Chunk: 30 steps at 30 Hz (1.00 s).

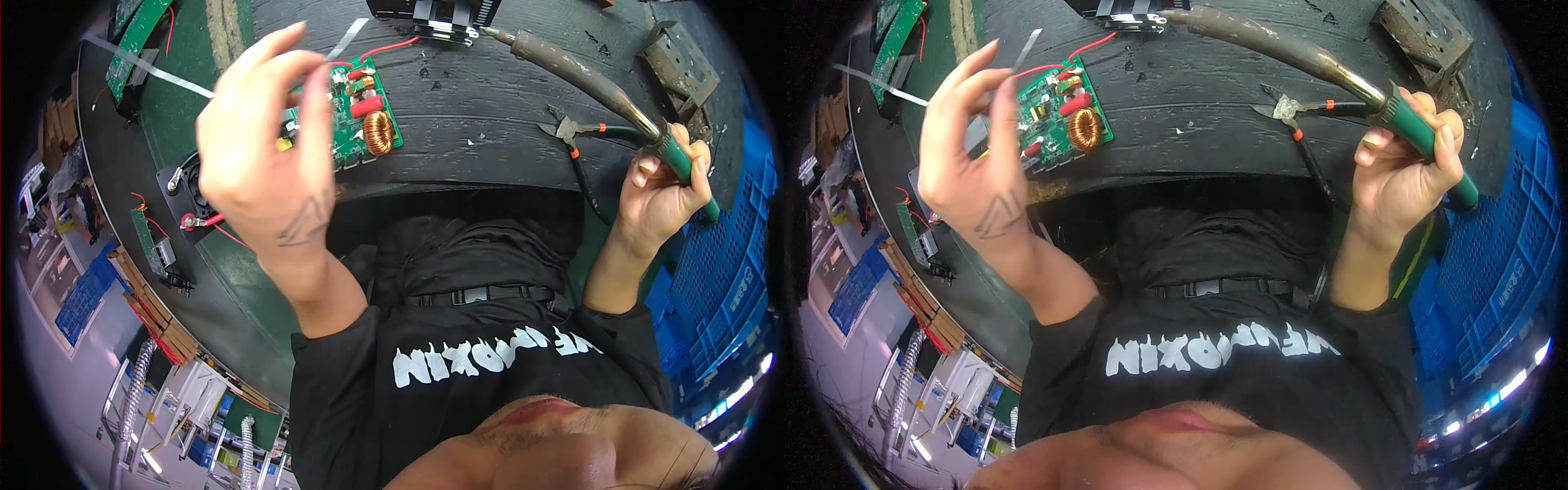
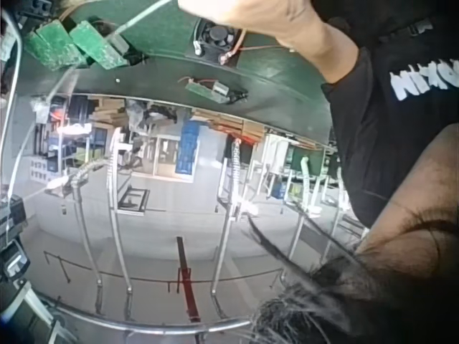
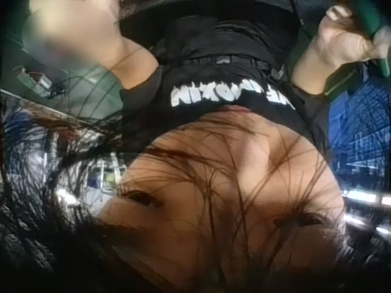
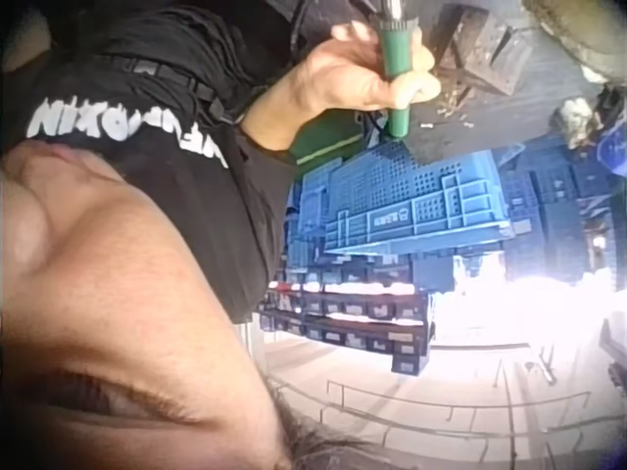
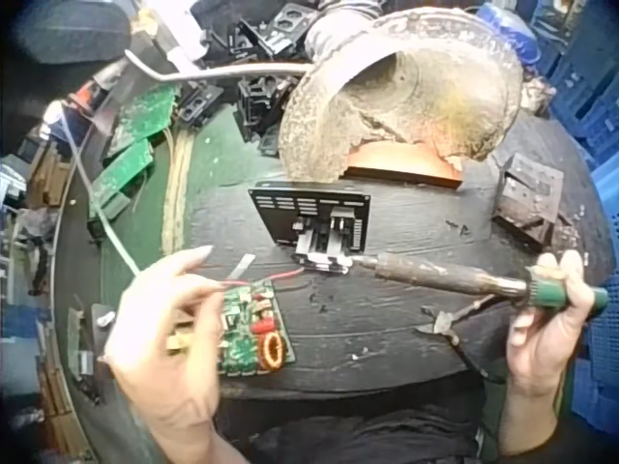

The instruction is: Soldering wires and electronic components onto a circuit board using a soldering iron.

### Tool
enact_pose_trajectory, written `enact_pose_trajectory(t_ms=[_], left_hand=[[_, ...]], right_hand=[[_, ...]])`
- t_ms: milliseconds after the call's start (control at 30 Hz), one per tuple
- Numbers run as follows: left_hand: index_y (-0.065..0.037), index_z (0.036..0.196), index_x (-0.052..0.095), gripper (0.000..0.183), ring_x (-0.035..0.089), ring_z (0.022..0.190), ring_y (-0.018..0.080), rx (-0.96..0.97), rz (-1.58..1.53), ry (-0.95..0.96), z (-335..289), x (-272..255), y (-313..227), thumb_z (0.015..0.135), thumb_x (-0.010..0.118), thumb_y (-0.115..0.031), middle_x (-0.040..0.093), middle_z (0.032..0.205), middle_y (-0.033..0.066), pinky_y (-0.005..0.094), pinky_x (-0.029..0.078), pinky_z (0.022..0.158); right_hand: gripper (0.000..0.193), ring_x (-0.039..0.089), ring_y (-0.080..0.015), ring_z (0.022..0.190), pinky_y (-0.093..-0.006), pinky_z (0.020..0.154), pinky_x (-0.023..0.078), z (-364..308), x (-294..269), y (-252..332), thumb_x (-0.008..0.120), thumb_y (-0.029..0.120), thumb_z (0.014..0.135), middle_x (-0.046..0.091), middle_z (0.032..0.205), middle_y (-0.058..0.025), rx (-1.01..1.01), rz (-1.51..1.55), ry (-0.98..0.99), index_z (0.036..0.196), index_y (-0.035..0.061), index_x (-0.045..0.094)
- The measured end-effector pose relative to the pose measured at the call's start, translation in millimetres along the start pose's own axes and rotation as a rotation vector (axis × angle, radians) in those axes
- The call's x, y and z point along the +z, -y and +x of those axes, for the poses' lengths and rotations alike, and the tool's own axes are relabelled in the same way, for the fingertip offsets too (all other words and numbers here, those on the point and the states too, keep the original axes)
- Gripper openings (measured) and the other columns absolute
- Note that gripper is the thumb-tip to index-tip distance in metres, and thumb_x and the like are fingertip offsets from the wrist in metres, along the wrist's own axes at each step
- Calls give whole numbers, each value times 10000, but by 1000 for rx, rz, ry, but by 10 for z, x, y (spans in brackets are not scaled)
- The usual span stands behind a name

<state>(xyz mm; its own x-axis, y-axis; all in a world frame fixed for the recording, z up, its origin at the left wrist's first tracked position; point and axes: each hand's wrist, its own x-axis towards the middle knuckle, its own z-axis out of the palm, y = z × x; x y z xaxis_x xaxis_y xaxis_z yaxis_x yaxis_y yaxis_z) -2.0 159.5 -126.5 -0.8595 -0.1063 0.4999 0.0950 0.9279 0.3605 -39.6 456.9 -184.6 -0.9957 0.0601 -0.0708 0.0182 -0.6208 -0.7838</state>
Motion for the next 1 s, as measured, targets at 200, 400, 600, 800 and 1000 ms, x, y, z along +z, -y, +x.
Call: enact_pose_trajectory(t_ms=[200, 400, 600, 800, 1000], left_hand=[[-23, 873, 650, 120, 613, 840, 279, -63, 572, 79, -45, -448, 507, 771, 589, -40, 638, 937, 118, 342, 479, 754], [-76, 871, 674, 138, 606, 821, 248, -229, 326, 67, -167, -220, 274, 788, 583, -138, 632, 919, 79, 368, 429, 775], [-111, 834, 693, 230, 548, 880, 197, -92, 650, 82, -188, 178, 145, 794, 642, -332, 642, 852, 27, 397, 304, 848], [-41, 820, 660, 97, 613, 786, 267, -311, -103, -118, -191, 334, 98, 769, 669, -123, 669, 845, 85, 360, 448, 759], [-25, 895, 652, 109, 636, 757, 234, -280, -273, 179, -214, 414, 213, 809, 610, -78, 654, 859, 120, 320, 495, 712]], right_hand=[[152, 573, -203, 552, -242, 413, 461, -6, -31, 9, 492, 211, 879, 556, 881, -134, 8, 20, 10, 792, 87, 479], [158, 566, -204, 540, -248, 427, 461, -38, -112, 58, 502, 222, 868, 574, 891, -150, -13, -12, -23, 794, 86, 471], [146, 588, -216, 549, -249, 423, 466, -74, -134, 92, 514, 217, 860, 597, 944, -170, -23, 4, -15, 808, 85, 477], [145, 600, -217, 556, -246, 423, 473, -104, -144, 111, 510, 219, 864, 601, 961, -170, -43, 10, -23, 822, 83, 484], [140, 598, -208, 553, -241, 425, 475, -110, -180, 114, 503, 217, 867, 594, 954, -177, -54, -15, -22, 826, 85, 484]])
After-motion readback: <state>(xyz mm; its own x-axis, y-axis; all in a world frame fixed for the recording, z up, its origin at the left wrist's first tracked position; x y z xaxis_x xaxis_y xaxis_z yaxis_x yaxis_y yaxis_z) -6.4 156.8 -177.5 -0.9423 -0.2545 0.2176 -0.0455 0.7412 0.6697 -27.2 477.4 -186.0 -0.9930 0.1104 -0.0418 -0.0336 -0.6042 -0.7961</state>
